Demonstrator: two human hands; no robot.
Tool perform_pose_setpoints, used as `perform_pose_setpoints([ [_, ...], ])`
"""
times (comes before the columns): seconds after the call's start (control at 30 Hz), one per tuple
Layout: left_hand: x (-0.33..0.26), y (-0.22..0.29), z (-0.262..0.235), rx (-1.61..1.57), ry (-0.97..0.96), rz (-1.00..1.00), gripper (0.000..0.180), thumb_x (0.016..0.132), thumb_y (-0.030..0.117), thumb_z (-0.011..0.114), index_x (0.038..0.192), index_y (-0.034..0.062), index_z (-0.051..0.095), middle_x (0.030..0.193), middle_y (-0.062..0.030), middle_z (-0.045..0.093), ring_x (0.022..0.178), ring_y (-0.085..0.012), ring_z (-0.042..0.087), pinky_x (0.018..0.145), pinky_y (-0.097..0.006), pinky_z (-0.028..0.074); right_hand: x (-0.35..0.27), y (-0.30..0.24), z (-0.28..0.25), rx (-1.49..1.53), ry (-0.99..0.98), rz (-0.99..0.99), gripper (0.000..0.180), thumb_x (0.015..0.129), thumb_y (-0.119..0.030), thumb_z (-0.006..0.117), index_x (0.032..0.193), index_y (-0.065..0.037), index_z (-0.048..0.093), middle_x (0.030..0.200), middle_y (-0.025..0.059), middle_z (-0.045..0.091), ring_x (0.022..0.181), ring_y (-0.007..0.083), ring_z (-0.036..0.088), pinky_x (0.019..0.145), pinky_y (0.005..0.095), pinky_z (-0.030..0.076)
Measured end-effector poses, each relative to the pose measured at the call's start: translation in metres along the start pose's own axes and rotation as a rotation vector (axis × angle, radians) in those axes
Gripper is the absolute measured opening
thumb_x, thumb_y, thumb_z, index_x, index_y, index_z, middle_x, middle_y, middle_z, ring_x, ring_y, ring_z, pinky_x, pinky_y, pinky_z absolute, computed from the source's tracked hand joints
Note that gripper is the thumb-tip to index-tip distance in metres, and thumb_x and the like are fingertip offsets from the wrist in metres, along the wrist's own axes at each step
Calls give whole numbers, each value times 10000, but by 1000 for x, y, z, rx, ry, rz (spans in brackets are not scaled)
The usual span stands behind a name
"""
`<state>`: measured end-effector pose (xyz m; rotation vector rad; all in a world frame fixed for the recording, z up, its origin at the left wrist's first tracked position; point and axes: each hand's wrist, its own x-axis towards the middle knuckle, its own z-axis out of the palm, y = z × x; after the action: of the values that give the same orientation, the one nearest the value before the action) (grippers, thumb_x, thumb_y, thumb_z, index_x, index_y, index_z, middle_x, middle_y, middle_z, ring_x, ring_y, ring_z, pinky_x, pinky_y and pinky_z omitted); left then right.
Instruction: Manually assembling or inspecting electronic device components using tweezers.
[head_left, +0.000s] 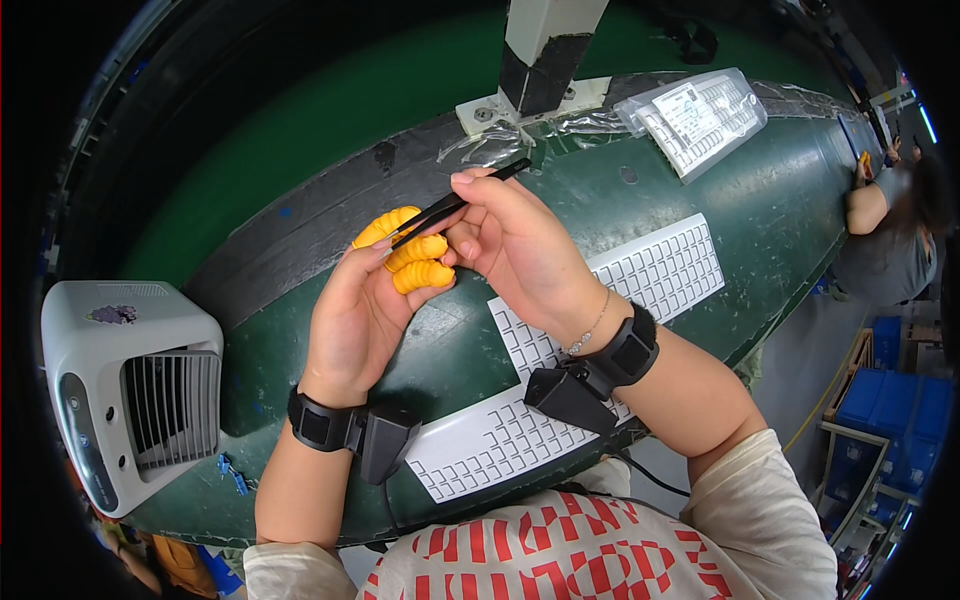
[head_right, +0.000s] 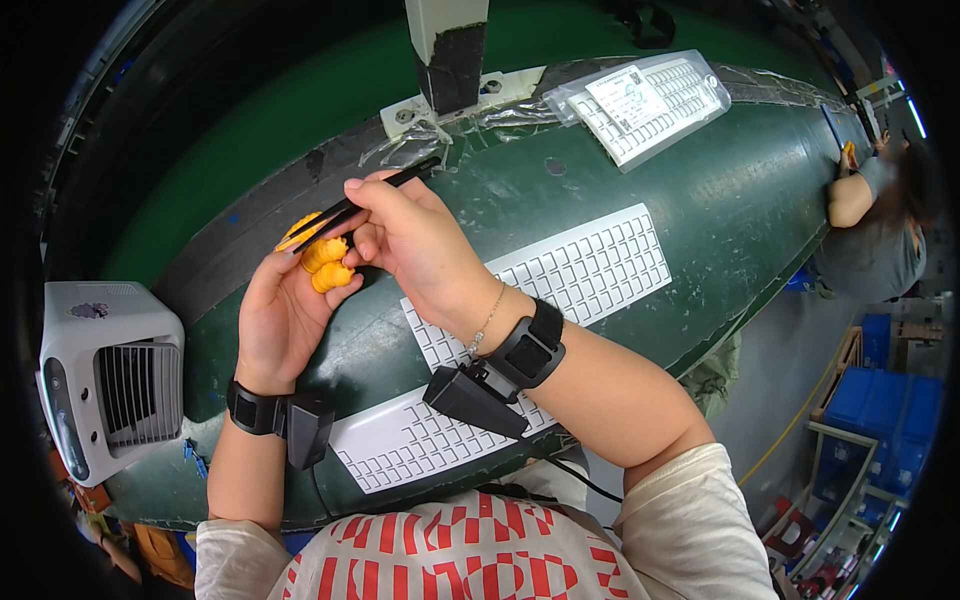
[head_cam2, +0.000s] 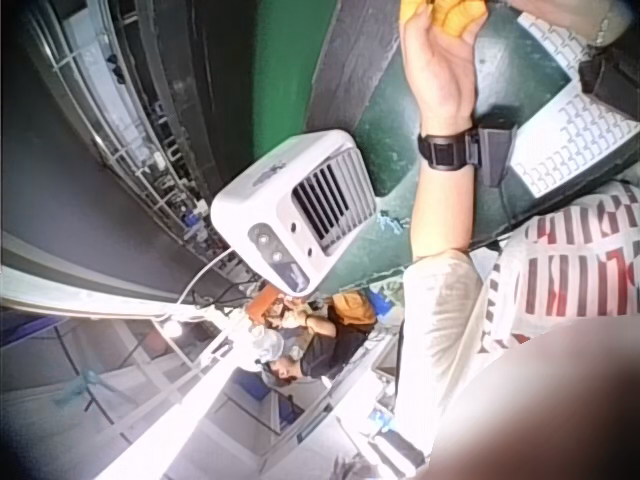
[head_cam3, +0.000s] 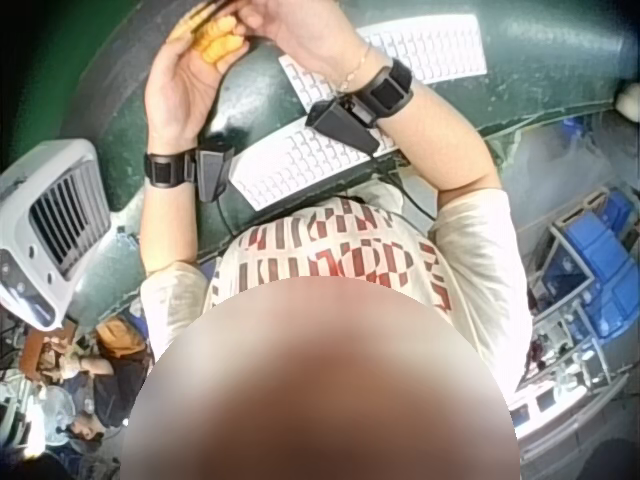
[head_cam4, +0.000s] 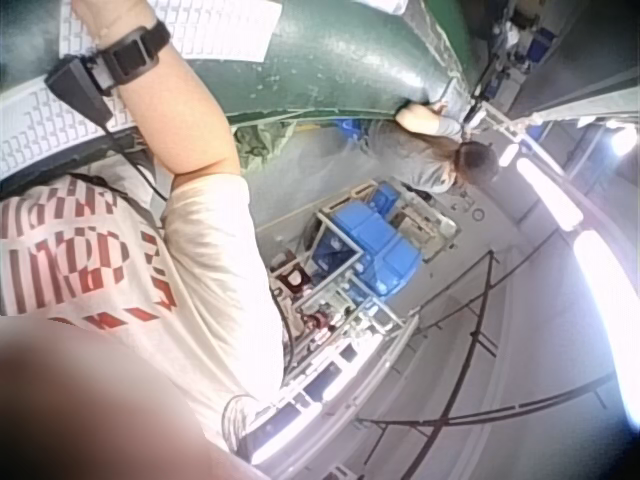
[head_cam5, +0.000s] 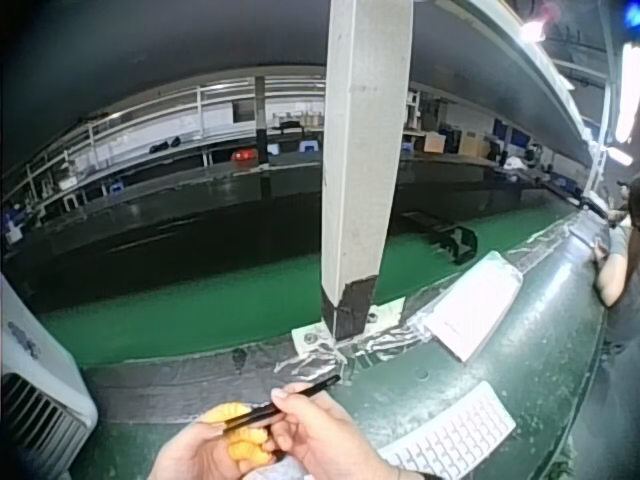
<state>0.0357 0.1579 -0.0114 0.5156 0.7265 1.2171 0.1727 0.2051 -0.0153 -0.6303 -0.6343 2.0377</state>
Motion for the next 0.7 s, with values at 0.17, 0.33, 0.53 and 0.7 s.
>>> perform_pose_setpoints([
  [0.17, 0, 1, 1, -7, 8, 6, 301, 825, 164, 340, 1066, -3, 407, 937, -152, 522, 848, -211, 530, 765, -314, 431, 1, 0, 0, -1, 22, -3, 128, 803, -186, 464, 733, -79, 464, 694, 36, 551, 535, 60, 400, 539, 180, 356],
  [0.33, 1, 1, 1, -3, 4, 4, 306, 824, 163, 339, 1071, -5, 402, 938, -150, 521, 846, -212, 530, 768, -314, 429, 1, 0, 0, 2, 40, 13, 138, 803, -188, 465, 715, -82, 447, 680, 30, 537, 532, 60, 395, 543, 188, 353],
  [0.53, 1, 0, 1, -2, 13, 3, 309, 823, 165, 338, 1074, -4, 399, 932, -151, 523, 841, -214, 531, 765, -312, 430, 1, 0, 0, 4, 39, 10, 154, 803, -189, 464, 698, -77, 443, 666, 32, 528, 526, 63, 388, 542, 193, 349],
  [0.7, 0, 0, 0, 6, 5, 0, 311, 823, 166, 338, 1077, -4, 397, 936, -150, 520, 841, -212, 531, 765, -310, 431, 0, 0, 1, 8, 42, 13, 152, 801, -188, 465, 699, -77, 445, 663, 32, 527, 528, 62, 388, 542, 194, 349],
])
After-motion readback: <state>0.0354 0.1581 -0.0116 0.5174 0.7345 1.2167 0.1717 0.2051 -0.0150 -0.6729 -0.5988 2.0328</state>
